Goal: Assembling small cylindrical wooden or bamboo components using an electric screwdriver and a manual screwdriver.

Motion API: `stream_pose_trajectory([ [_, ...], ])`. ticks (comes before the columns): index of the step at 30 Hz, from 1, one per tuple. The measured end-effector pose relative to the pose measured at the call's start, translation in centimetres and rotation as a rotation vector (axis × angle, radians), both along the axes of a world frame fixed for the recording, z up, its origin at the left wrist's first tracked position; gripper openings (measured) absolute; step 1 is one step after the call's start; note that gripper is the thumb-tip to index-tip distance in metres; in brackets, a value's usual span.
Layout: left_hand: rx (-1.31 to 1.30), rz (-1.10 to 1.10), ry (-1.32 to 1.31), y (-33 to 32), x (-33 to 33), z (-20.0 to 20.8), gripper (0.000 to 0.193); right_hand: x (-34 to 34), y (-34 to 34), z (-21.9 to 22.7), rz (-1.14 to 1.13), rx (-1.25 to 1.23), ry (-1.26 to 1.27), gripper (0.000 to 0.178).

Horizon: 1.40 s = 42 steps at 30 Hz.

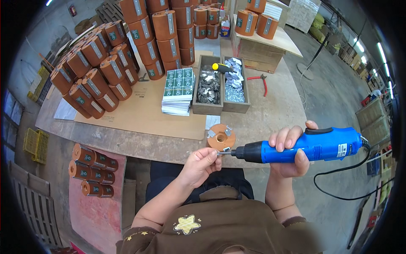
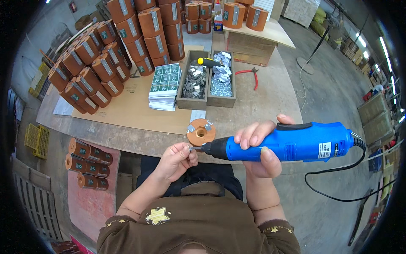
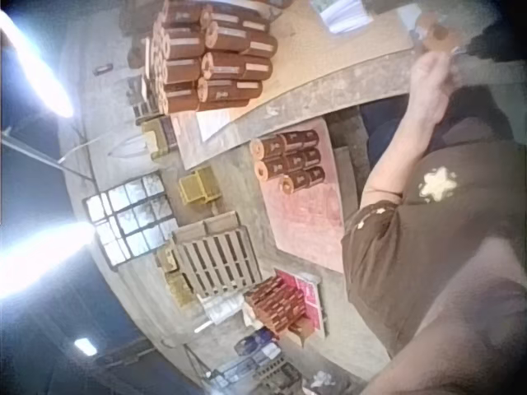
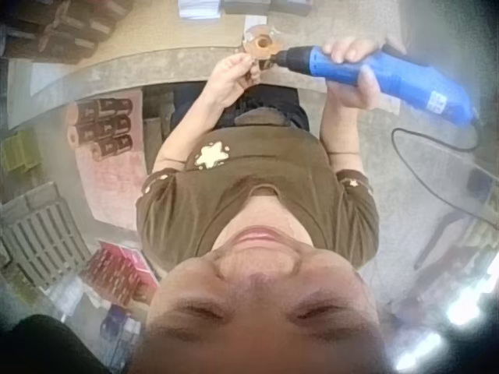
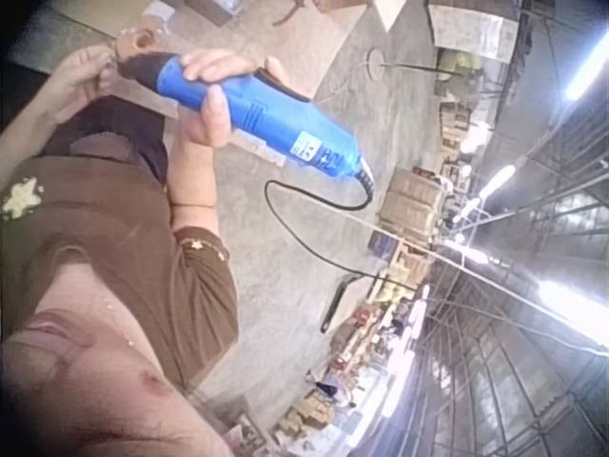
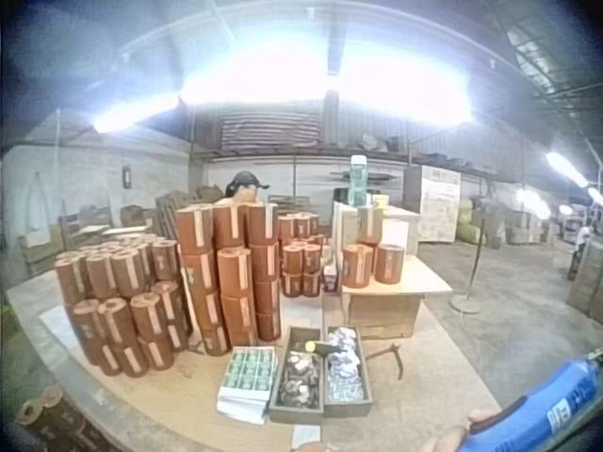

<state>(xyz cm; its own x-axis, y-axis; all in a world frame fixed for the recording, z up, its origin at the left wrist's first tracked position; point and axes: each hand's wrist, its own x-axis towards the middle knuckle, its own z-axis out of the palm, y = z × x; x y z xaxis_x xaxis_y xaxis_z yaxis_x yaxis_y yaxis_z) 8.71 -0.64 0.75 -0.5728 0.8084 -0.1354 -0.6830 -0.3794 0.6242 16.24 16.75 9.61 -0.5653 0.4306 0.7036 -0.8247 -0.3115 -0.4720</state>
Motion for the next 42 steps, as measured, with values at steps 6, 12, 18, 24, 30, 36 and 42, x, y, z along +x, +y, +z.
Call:
stream_pose_trajectory([
  [6,-0.125,0.003,0.114,-0.2,0.1,0.1,0.016,0.4,0.2,0.0,0.062,0.064,-0.003,0.061],
  [12,-0.172,-0.033,0.125,0.0,0.3,0.3,0.015,0.9,0.2,0.7,0.095,0.181,0.060,0.062],
  [18,-0.157,-0.032,0.086,0.1,0.2,0.6,0.017,0.9,0.5,0.4,0.066,0.130,0.057,0.062],
  [24,-0.120,-0.029,0.113,0.0,0.3,0.3,0.017,0.8,0.7,0.0,0.071,0.062,0.053,0.061],
  [30,-0.151,-0.014,0.129,0.2,0.5,0.8,0.019,0.9,1.0,0.0,0.063,0.099,0.036,0.061],
  [36,-0.140,-0.028,0.161,0.2,0.4,0.5,0.017,1.2,1.0,0.3,0.078,0.107,0.048,0.063],
  [42,-0.136,-0.043,0.131,0.2,0.8,0.3,0.017,1.3,0.9,0.0,0.099,0.150,0.063,0.064],
])
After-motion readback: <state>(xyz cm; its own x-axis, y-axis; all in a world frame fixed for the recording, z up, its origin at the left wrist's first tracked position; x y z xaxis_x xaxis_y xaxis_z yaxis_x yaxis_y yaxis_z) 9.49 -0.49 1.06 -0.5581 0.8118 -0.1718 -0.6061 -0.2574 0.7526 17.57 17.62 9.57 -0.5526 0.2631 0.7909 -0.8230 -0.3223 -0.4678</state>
